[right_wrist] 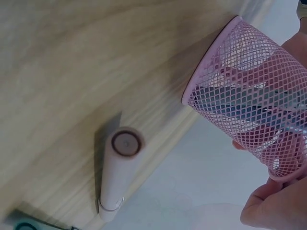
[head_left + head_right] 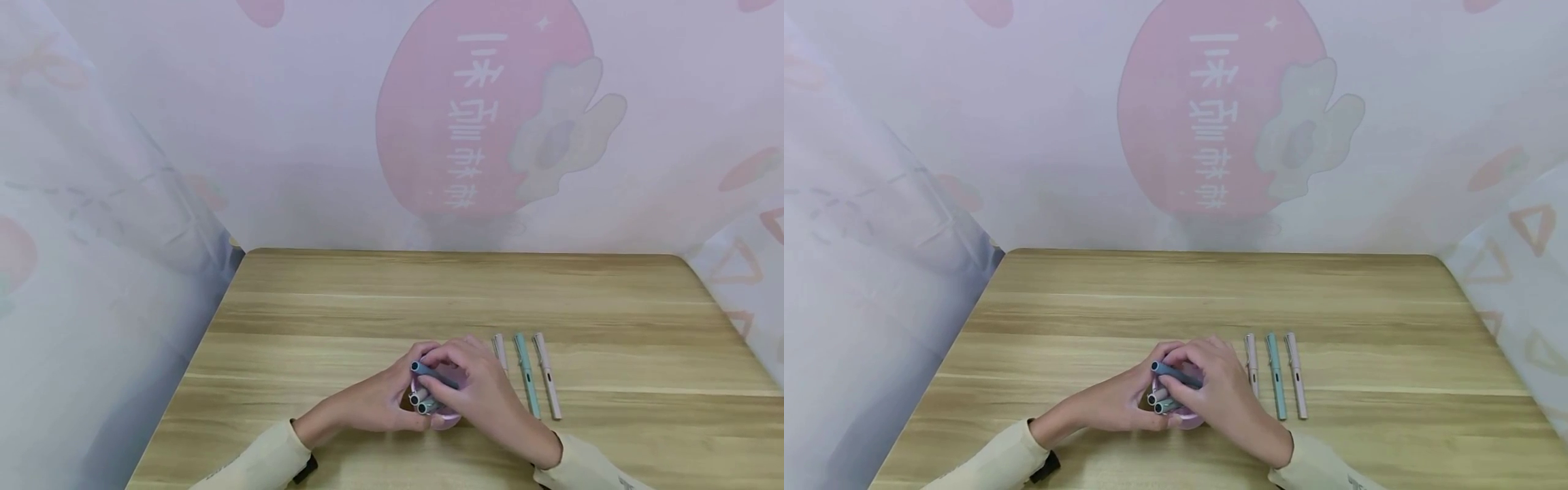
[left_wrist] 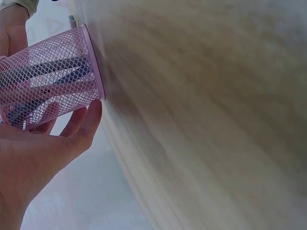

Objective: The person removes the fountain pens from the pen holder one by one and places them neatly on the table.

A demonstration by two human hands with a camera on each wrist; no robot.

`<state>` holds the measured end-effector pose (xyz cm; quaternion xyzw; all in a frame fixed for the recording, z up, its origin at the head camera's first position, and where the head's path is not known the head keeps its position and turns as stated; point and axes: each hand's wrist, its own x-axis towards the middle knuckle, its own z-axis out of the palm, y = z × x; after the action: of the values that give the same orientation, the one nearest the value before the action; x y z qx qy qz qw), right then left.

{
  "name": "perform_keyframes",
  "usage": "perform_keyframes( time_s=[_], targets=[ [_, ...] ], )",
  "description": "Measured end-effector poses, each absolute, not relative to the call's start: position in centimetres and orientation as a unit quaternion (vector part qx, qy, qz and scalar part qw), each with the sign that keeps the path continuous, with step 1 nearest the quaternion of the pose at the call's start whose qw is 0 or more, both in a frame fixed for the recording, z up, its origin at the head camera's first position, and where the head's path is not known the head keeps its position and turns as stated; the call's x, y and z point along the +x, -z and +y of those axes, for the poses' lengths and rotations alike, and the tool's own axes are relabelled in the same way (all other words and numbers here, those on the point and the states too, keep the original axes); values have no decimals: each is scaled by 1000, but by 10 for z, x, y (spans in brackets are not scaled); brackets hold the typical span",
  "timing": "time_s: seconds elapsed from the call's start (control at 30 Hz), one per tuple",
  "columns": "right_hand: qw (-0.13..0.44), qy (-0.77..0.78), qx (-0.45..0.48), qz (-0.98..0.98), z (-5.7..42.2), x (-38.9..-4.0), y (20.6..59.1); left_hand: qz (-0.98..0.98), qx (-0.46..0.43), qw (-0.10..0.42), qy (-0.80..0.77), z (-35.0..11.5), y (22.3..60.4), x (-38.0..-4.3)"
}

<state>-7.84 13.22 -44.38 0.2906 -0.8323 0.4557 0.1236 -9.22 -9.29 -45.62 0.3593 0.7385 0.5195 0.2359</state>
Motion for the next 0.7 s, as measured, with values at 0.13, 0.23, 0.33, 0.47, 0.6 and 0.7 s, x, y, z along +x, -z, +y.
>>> perform_keyframes(
  time_s=[0.13, 0.23, 0.33, 0.47, 0.6, 0.7],
  targets=[
    [127, -455, 292, -832, 131, -79, 445, 742, 355, 241, -516, -94, 456, -92],
    [122, -458, 291, -831, 131, -78, 446, 744, 349, 242, -515, -95, 456, -91],
    [119, -463, 290, -829, 132, -78, 445, 746, 344, 239, -518, -96, 455, -90],
    [123, -472, 293, -822, 135, -78, 444, 751, 339, 232, -517, -96, 454, -89],
    [133, -485, 296, -812, 138, -78, 443, 752, 338, 231, -517, -96, 454, -89],
    [146, -496, 297, -803, 140, -77, 442, 749, 339, 229, -521, -96, 454, -89]
  ],
)
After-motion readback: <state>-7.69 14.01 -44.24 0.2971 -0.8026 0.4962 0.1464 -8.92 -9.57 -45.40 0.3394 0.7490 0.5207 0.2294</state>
